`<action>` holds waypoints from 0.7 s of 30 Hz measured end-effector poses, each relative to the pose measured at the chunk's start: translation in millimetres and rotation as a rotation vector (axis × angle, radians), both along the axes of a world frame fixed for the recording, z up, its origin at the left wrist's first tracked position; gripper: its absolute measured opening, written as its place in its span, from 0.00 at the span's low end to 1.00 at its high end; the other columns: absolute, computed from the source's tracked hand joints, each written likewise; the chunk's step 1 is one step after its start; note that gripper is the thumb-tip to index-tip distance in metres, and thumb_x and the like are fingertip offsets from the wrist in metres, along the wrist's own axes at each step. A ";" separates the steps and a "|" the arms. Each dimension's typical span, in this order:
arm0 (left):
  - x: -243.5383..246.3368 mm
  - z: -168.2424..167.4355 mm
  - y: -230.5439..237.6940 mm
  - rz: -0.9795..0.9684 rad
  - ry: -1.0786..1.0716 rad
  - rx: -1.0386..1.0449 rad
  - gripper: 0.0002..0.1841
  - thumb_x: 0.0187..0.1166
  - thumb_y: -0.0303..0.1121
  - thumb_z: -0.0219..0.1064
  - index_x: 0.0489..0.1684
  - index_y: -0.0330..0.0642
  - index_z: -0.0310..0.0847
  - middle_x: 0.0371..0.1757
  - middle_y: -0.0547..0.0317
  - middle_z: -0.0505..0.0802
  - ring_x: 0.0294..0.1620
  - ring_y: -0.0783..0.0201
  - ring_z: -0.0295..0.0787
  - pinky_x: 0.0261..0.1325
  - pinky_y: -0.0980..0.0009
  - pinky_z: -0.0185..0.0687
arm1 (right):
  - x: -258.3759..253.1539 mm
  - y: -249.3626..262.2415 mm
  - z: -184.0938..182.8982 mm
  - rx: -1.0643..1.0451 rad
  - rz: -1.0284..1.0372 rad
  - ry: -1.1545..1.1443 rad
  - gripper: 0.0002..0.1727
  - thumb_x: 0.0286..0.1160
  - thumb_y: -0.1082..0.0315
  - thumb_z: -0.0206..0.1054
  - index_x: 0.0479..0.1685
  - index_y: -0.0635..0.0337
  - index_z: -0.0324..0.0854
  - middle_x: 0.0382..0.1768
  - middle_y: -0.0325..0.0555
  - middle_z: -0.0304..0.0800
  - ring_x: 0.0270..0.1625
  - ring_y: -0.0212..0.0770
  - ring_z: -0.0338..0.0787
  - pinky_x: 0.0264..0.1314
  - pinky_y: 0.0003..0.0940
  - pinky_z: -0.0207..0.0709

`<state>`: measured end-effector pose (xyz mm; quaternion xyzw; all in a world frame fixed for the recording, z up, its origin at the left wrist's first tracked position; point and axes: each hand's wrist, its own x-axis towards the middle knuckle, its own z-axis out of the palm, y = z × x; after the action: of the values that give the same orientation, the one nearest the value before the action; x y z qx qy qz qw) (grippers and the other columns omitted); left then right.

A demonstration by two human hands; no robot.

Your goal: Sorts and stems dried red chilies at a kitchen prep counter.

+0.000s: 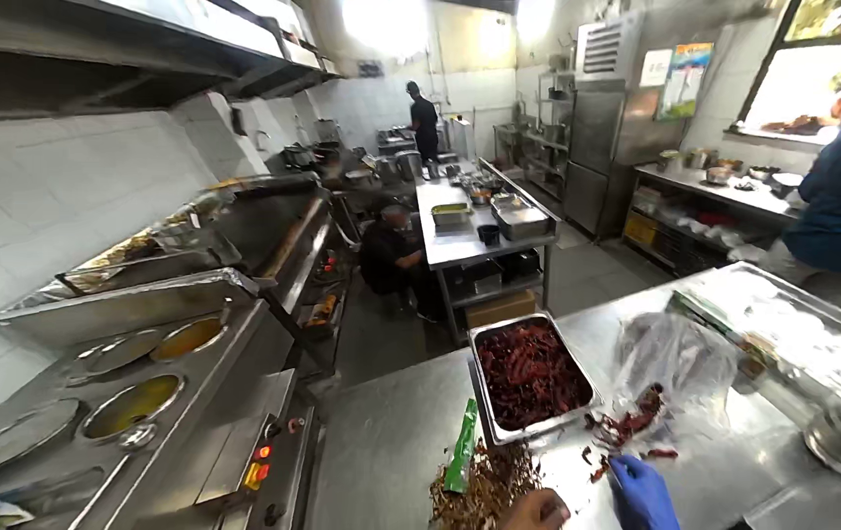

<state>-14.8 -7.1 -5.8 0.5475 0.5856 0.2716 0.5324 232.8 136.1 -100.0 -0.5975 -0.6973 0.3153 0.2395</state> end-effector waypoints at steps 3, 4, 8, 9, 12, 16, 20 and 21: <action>-8.4 7.3 -1.2 0.000 -0.009 -0.021 0.17 0.88 0.44 0.61 0.59 0.41 0.85 0.43 0.54 0.93 0.38 0.61 0.91 0.46 0.60 0.90 | 5.2 2.3 18.1 0.149 0.059 -0.205 0.13 0.77 0.55 0.67 0.50 0.44 0.95 0.43 0.46 0.96 0.53 0.52 0.93 0.62 0.58 0.83; -10.4 9.7 -2.8 0.004 -0.008 -0.023 0.17 0.88 0.44 0.61 0.59 0.42 0.85 0.42 0.55 0.93 0.37 0.62 0.90 0.44 0.61 0.89 | 10.0 3.8 20.4 0.172 0.076 -0.242 0.13 0.76 0.57 0.68 0.52 0.43 0.95 0.44 0.47 0.95 0.54 0.54 0.91 0.64 0.59 0.81; -17.0 13.4 -6.1 0.012 -0.004 -0.051 0.17 0.88 0.46 0.62 0.60 0.45 0.86 0.42 0.59 0.93 0.36 0.65 0.90 0.43 0.65 0.88 | 25.2 11.7 21.2 0.210 0.173 -0.240 0.15 0.73 0.60 0.72 0.57 0.37 0.93 0.45 0.44 0.96 0.53 0.50 0.92 0.65 0.59 0.80; -18.0 13.3 -7.4 0.012 0.001 -0.055 0.17 0.88 0.46 0.62 0.60 0.46 0.86 0.41 0.59 0.93 0.36 0.65 0.90 0.42 0.65 0.88 | 25.4 11.2 23.2 0.219 0.217 -0.249 0.15 0.74 0.60 0.72 0.58 0.36 0.93 0.44 0.41 0.96 0.51 0.49 0.92 0.64 0.58 0.80; -18.5 11.4 -11.2 0.000 0.011 -0.070 0.17 0.88 0.47 0.61 0.59 0.47 0.86 0.39 0.60 0.92 0.35 0.65 0.89 0.42 0.65 0.86 | 16.4 5.6 25.4 0.263 0.344 -0.305 0.16 0.73 0.63 0.72 0.59 0.36 0.93 0.42 0.40 0.96 0.48 0.47 0.92 0.61 0.56 0.80; -12.2 5.3 -13.3 -0.017 -0.007 -0.067 0.17 0.88 0.46 0.61 0.59 0.44 0.85 0.41 0.59 0.93 0.38 0.65 0.90 0.46 0.64 0.88 | -2.1 -1.5 18.6 0.302 0.481 -0.353 0.13 0.71 0.66 0.71 0.51 0.40 0.93 0.41 0.42 0.94 0.50 0.50 0.91 0.62 0.58 0.79; -15.7 6.3 -11.4 -0.027 0.016 -0.076 0.18 0.88 0.47 0.60 0.59 0.44 0.86 0.44 0.56 0.93 0.40 0.63 0.91 0.49 0.60 0.88 | -22.9 1.7 2.4 0.222 0.514 -0.423 0.09 0.73 0.62 0.64 0.40 0.49 0.91 0.40 0.46 0.93 0.54 0.54 0.90 0.66 0.59 0.78; -16.9 5.9 -8.5 -0.025 0.015 -0.081 0.19 0.88 0.47 0.60 0.60 0.44 0.85 0.43 0.55 0.93 0.39 0.62 0.91 0.50 0.58 0.89 | -25.2 3.6 3.1 0.203 0.498 -0.420 0.09 0.73 0.62 0.64 0.41 0.49 0.91 0.41 0.46 0.93 0.54 0.53 0.90 0.66 0.58 0.78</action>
<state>-31.8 -15.6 0.1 0.5349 0.5932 0.2369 0.5531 207.7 139.6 -96.9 -0.4341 -0.8837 0.1629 0.0647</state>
